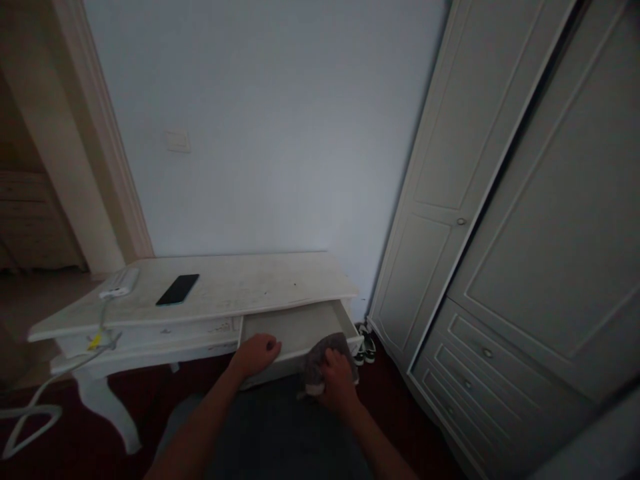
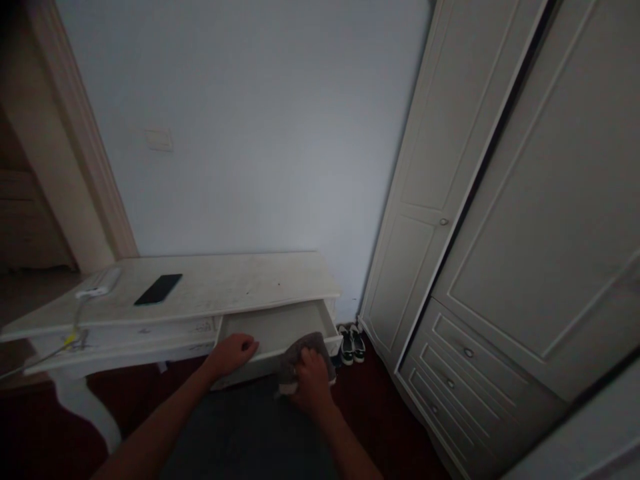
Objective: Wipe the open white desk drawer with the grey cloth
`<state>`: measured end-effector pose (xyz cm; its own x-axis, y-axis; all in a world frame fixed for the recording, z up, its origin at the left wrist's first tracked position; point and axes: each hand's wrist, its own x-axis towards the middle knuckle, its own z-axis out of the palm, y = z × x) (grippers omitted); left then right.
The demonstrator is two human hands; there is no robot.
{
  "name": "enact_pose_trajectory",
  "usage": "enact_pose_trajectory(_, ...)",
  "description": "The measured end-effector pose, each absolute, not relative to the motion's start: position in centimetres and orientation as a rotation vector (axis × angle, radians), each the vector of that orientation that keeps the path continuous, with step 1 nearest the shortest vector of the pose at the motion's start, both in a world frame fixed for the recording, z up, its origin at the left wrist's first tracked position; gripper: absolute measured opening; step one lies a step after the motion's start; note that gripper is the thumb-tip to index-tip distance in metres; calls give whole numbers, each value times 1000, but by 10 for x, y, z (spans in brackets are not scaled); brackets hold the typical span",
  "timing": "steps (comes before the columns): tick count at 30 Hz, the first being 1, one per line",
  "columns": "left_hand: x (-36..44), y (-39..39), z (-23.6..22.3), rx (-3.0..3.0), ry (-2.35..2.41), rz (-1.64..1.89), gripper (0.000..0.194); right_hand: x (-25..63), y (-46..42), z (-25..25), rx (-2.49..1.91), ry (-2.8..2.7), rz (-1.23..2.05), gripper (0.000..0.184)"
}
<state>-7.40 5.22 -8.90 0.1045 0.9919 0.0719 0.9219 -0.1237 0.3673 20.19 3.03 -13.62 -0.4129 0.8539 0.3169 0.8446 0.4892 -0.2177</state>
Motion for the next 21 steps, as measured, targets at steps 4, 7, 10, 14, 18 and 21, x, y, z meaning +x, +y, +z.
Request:
enact_pose_trajectory(4,-74,50,-86,2159,1900,443,36,262,44,-124,-1682,-2142,-82,23)
enact_pose_trajectory(7,-73,51,-85,2150,1902,457,36,283,50,-125,-1744,-2008,-35,21)
enact_pose_trajectory(10,-72,53,-85,2131,1919,471,35,264,46,-140,-1668,-1996,46,23)
enact_pose_trajectory(14,-73,54,-86,2128,1920,494,36,211,30,-173,-1482,-2045,165,33)
enact_pose_trajectory(18,-75,53,-89,2137,1913,517,37,196,24,-192,-1355,-2018,249,43)
enact_pose_trajectory(21,-75,54,-90,2128,1907,538,37,213,34,-184,-1404,-1834,241,38)
